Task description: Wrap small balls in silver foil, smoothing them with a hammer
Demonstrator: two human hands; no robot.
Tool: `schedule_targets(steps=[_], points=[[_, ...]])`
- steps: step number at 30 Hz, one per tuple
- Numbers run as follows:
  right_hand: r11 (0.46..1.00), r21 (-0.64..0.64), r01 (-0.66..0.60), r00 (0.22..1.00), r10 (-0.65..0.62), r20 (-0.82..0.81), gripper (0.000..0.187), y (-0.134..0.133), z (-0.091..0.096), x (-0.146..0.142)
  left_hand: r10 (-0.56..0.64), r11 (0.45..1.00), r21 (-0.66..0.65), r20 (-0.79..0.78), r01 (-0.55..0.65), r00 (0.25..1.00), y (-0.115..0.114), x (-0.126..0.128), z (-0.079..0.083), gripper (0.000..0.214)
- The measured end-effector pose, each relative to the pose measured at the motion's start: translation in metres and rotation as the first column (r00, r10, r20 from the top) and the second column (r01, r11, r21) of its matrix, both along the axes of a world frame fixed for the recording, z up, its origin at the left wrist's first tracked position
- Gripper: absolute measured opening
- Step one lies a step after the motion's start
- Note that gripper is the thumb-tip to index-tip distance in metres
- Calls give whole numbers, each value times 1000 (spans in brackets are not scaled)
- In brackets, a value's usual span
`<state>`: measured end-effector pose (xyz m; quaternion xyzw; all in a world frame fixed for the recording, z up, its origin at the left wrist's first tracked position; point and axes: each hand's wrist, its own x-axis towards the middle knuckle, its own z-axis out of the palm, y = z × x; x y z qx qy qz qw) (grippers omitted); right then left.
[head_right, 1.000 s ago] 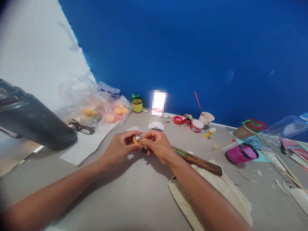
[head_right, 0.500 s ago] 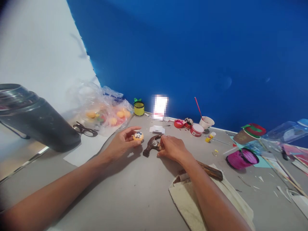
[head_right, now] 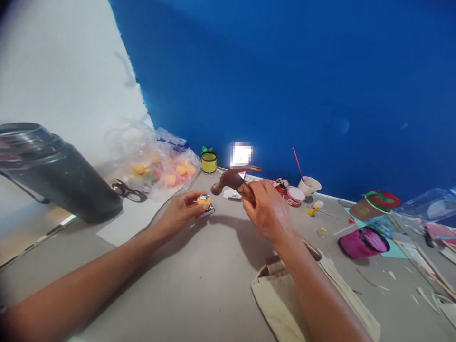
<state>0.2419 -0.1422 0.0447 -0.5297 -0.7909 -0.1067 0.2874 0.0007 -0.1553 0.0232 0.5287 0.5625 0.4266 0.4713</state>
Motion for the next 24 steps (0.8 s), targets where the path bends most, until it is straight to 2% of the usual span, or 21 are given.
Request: schedule_targets(steps=[2,6,10,12,16,20,24], points=[[996,71,-54,998,57,-39,13,-4,-4,-6,-28,1000,3,-9,28,1000,-2,1,0,37],[987,112,-111,994,110,20,18,-6,-13,-14,-118,993,13,26,118,993,-5,3,0,22],[969,237,-71,997,76,-14,18,-7,-10,-13,-89,996,2,11,89,996,-4,2,-1,27],[958,272,-93,996,93,13,17,-7,-8,-13,-75,997,3,-15,75,997,-3,1,-1,27],[950,252,-185,976,147,162,24,-8,-11,-17,-57,998,22,-42,58,997,0,-1,-5,27],[959,257,-117,992,101,75,24,-10,-12,-19,-40,997,71,-33,42,999,3,-2,-11,38],[983,153,-104,994,97,52,18,-11,-12,-18,-24,990,136,-27,28,999,3,-1,-15,40]])
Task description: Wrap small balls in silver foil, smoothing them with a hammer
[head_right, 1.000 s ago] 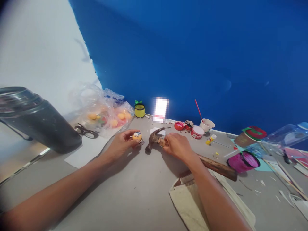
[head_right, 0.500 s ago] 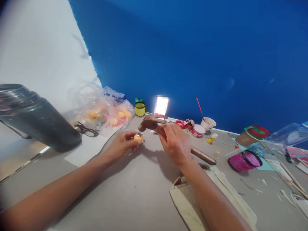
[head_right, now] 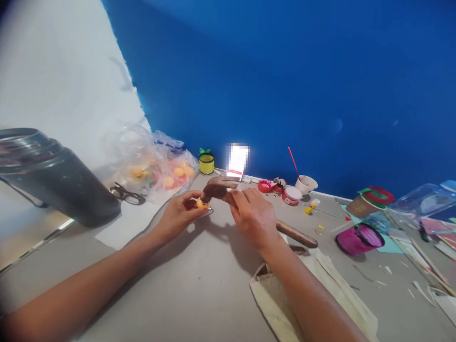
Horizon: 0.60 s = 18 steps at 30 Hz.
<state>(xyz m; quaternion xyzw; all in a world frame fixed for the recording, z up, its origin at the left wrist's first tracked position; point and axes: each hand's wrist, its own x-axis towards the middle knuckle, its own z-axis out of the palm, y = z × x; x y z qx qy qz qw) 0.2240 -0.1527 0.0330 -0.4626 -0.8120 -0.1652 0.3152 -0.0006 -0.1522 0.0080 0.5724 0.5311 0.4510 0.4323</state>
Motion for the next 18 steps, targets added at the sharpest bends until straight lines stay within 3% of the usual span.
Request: schedule_targets(steps=[6,11,15,18], points=[[997,-68,26,997,-31,-71,16,4,3,7,-18,994,107,-125,31,992,1,0,-2,40],[990,-144,8,1000,-12,-27,13,5,5,9,-6,974,220,-189,49,982,4,0,-14,58],[997,-57,45,998,-47,-34,18,1,8,9,-13,967,243,-236,71,972,5,0,-17,58],[999,-28,41,999,-42,-22,21,-3,9,5,-25,970,234,-170,65,985,4,0,-14,60]])
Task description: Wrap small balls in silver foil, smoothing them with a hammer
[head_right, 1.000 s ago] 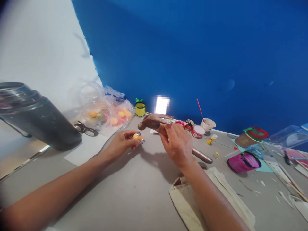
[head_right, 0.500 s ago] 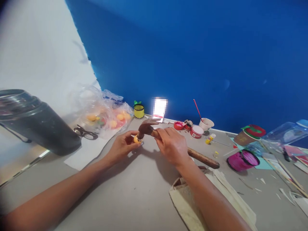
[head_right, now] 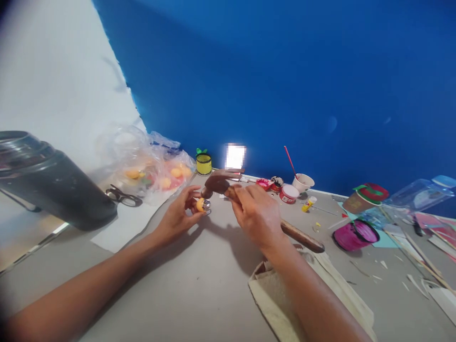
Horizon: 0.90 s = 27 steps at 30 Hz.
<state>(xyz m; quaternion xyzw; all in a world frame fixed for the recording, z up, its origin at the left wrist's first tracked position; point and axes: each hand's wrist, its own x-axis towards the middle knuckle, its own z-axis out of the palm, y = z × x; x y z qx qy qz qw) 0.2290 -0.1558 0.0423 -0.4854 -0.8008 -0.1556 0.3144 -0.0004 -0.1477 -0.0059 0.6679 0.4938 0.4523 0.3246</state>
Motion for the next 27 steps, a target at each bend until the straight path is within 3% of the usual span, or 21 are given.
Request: schedule_targets(steps=[4,9,11,14,16,18,23,27], points=[[993,-105,-47,999,45,-24,15,1,-2,-3,-38,995,-85,129,49,991,0,-1,3,64],[948,-317,-9,991,-33,-127,12,16,-1,11,-100,971,-186,247,149,964,1,-2,7,48],[874,-486,-20,993,-39,-112,19,25,0,20,-103,946,-260,322,193,941,0,-2,9,44],[691,-719,-79,992,-16,-124,22,35,-1,32,-52,925,-318,433,207,900,-2,-1,11,47],[565,-812,-143,988,32,-152,19,37,-2,36,-39,920,-318,507,229,861,-2,-1,11,44],[486,-856,-177,984,79,-159,14,37,-3,38,-36,913,-313,578,262,815,-2,-2,10,38],[443,-886,-133,988,127,-85,10,33,-6,33,17,898,-350,631,266,775,-1,-4,12,30],[452,-886,-100,988,150,-35,8,33,-9,29,12,900,-347,623,263,782,0,-5,16,27]])
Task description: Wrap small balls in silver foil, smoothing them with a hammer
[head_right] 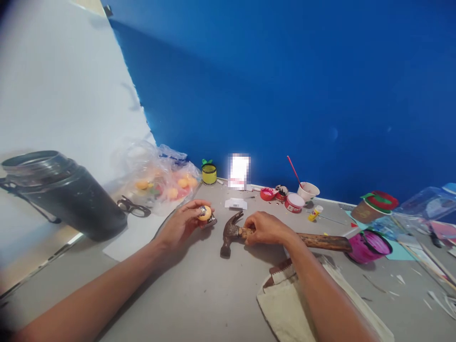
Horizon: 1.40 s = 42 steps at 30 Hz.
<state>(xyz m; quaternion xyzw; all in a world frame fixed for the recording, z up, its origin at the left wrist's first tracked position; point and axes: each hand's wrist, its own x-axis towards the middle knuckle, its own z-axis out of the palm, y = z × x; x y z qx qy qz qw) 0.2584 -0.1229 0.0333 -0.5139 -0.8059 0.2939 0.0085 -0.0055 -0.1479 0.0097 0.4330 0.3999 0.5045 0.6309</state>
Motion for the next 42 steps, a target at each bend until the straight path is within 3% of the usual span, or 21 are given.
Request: schedule_targets(steps=[4,7,10,13,15,19,23,28,30,35,42], points=[[998,65,-6,997,1,74,9,2,-4,-1,34,999,19,-21,-33,999,4,-3,0,21],[997,71,-12,989,2,146,12,2,-5,-2,134,987,102,-84,-125,987,11,-9,-4,15],[997,75,-19,978,3,207,12,1,-5,-3,249,953,232,-224,-197,942,19,-17,-7,24],[996,87,-29,972,7,237,13,0,-5,-4,289,933,326,-420,-155,860,24,-23,-9,30],[994,103,-31,970,5,242,14,0,-7,-5,304,918,391,-576,-71,759,24,-24,-11,24],[992,121,-20,972,-9,236,17,0,-9,-7,408,831,528,-792,173,455,23,-23,-16,17],[996,90,4,980,-22,196,26,1,-10,-8,409,784,468,-884,407,227,21,-18,-17,24],[997,78,-3,986,-10,164,32,5,-12,-6,445,745,386,-895,544,27,24,-7,-17,26],[998,57,4,989,-13,145,33,7,-11,-5,434,745,356,-901,563,-5,25,-4,-16,24],[1000,2,31,996,-31,85,38,9,-13,-1,408,766,351,-913,539,14,25,-3,-15,25],[1000,18,19,999,-20,46,38,12,-19,3,416,751,328,-909,573,-25,27,-6,-18,26]])
